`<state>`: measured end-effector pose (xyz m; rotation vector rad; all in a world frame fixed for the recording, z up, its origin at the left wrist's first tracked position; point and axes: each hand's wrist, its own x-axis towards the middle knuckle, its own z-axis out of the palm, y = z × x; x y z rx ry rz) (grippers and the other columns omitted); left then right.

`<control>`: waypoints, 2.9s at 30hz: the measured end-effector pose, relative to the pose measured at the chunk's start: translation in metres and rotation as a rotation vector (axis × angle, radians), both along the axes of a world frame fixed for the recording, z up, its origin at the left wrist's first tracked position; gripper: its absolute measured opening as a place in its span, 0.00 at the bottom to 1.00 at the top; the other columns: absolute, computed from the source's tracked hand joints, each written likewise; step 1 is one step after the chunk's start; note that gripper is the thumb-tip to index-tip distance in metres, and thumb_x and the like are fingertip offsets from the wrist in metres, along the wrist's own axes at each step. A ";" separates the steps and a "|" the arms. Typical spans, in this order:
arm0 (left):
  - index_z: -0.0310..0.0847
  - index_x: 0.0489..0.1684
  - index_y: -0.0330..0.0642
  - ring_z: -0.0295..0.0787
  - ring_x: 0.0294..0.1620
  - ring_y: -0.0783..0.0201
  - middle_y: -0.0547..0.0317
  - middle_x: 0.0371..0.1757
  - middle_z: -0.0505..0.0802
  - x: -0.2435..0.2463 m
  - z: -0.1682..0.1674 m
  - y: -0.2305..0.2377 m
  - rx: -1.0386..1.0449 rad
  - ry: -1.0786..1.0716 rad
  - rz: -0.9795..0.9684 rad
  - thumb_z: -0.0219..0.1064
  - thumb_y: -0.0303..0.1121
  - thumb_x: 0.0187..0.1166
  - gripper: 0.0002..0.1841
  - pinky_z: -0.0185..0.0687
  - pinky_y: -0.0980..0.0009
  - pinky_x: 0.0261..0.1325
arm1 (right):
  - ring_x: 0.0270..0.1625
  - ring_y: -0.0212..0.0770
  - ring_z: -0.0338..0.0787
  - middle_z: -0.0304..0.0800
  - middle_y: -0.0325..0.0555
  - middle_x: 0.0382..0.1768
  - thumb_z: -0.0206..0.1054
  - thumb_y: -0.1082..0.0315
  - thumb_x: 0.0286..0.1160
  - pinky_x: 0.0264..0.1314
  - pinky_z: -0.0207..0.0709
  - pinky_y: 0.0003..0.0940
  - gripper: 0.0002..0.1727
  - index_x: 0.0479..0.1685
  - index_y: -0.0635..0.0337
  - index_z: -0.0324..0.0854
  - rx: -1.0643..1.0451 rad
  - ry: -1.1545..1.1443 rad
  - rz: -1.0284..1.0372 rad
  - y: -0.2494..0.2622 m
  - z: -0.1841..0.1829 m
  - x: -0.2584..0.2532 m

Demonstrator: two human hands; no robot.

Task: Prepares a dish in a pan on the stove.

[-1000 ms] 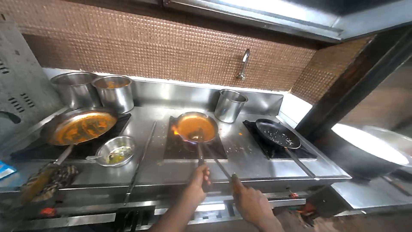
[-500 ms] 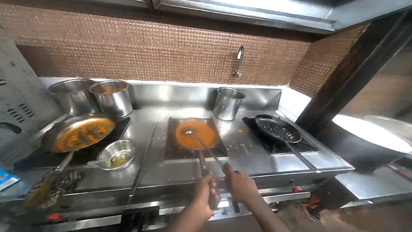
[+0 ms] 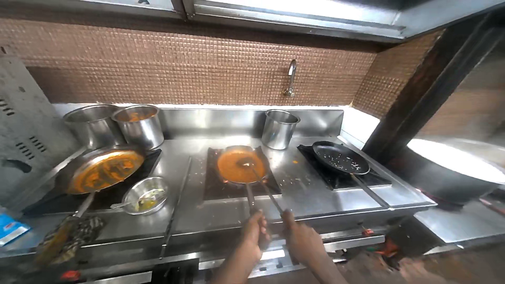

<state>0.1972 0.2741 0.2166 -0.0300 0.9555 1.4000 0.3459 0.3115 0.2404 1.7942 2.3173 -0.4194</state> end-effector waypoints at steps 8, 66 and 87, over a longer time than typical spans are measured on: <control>0.72 0.36 0.42 0.66 0.08 0.72 0.63 0.20 0.76 0.017 0.016 -0.017 -0.023 0.011 -0.014 0.53 0.41 0.93 0.15 0.70 0.79 0.10 | 0.56 0.64 0.93 0.92 0.58 0.54 0.53 0.49 0.86 0.55 0.83 0.66 0.31 0.88 0.39 0.60 0.040 0.021 0.092 0.015 -0.002 -0.009; 0.69 0.33 0.44 0.65 0.07 0.72 0.64 0.18 0.74 0.024 0.021 -0.016 -0.044 -0.035 -0.017 0.51 0.43 0.94 0.17 0.68 0.79 0.09 | 0.57 0.65 0.92 0.91 0.59 0.54 0.56 0.53 0.85 0.56 0.84 0.65 0.31 0.87 0.46 0.58 0.004 -0.031 0.066 0.017 0.016 -0.010; 0.69 0.33 0.44 0.63 0.06 0.73 0.65 0.16 0.73 0.011 0.005 0.003 -0.019 -0.071 0.004 0.51 0.44 0.94 0.17 0.67 0.79 0.07 | 0.53 0.66 0.93 0.93 0.60 0.50 0.56 0.51 0.85 0.54 0.84 0.66 0.32 0.89 0.44 0.58 -0.007 -0.008 0.098 -0.009 0.018 -0.002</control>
